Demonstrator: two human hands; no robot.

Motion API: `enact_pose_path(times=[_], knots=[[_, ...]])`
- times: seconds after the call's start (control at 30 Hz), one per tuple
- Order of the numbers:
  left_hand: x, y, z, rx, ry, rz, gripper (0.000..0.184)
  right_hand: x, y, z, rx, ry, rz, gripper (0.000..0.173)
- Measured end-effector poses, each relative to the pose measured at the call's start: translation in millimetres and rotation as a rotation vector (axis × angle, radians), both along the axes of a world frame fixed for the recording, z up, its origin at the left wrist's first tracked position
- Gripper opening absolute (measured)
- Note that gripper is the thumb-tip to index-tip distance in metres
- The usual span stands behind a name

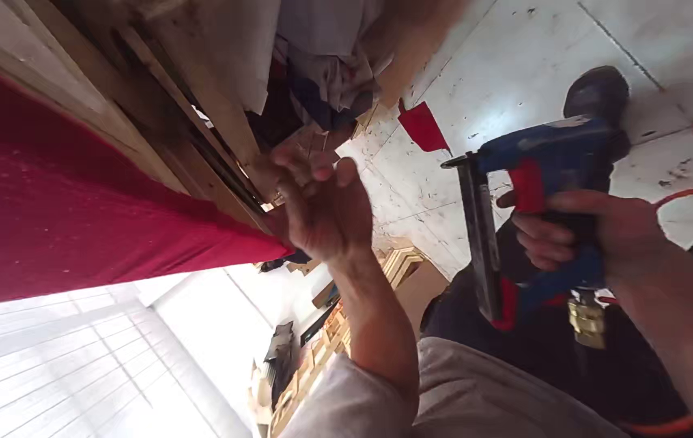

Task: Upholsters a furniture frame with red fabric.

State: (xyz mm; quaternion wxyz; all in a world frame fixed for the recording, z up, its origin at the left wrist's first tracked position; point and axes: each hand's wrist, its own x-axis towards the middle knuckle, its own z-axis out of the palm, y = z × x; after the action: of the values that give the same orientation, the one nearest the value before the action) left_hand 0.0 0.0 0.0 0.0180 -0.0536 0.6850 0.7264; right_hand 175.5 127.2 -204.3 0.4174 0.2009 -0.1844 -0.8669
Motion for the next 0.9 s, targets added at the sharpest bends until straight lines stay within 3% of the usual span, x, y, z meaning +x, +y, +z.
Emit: enact_pose_path(times=[0.07,0.1,0.17,0.23,0.27,0.3,0.37,0.47,0.63,0.9], knots=[[3.5,-5.7,15.4,-0.117,0.024,-0.060,0.014,-1.9,11.4,15.7,-0.151,0.000,-0.116,0.034],[9.3,-7.2,25.4,-0.288,0.031,-0.115,0.016,-5.9,14.1,27.9,-0.215,0.006,-0.168,0.035],[26.7,-8.9,63.0,-0.886,0.222,-0.291,0.020,-18.8,13.3,55.1,-0.311,0.045,-0.250,0.036],[32.4,-9.8,120.6,-1.359,0.605,-0.361,0.017,-33.0,7.6,76.8,-0.359,0.099,-0.261,0.035],[26.1,-11.5,147.6,-1.481,0.714,-0.325,0.027,-39.1,3.5,85.6,-0.364,0.116,-0.246,0.034],[14.0,-9.6,169.1,-1.572,0.730,-0.311,0.052,-44.3,-1.1,93.4,-0.378,0.129,-0.236,0.032],[-11.7,-15.5,196.7,-1.701,0.544,-0.434,0.093,-51.4,-11.4,104.0,-0.432,0.153,-0.237,0.031],[-47.3,-49.7,221.6,-1.994,0.458,-0.773,0.117,-55.4,-18.6,106.7,-0.436,0.186,-0.206,0.031],[-73.3,-26.0,223.5,-2.106,0.572,-0.910,0.123,-52.2,-17.8,100.5,-0.352,0.202,-0.159,0.027],[-61.0,-7.1,187.3,-2.104,0.700,-0.622,0.124,-81.5,-26.0,125.8,-0.424,0.217,-0.196,0.023]])
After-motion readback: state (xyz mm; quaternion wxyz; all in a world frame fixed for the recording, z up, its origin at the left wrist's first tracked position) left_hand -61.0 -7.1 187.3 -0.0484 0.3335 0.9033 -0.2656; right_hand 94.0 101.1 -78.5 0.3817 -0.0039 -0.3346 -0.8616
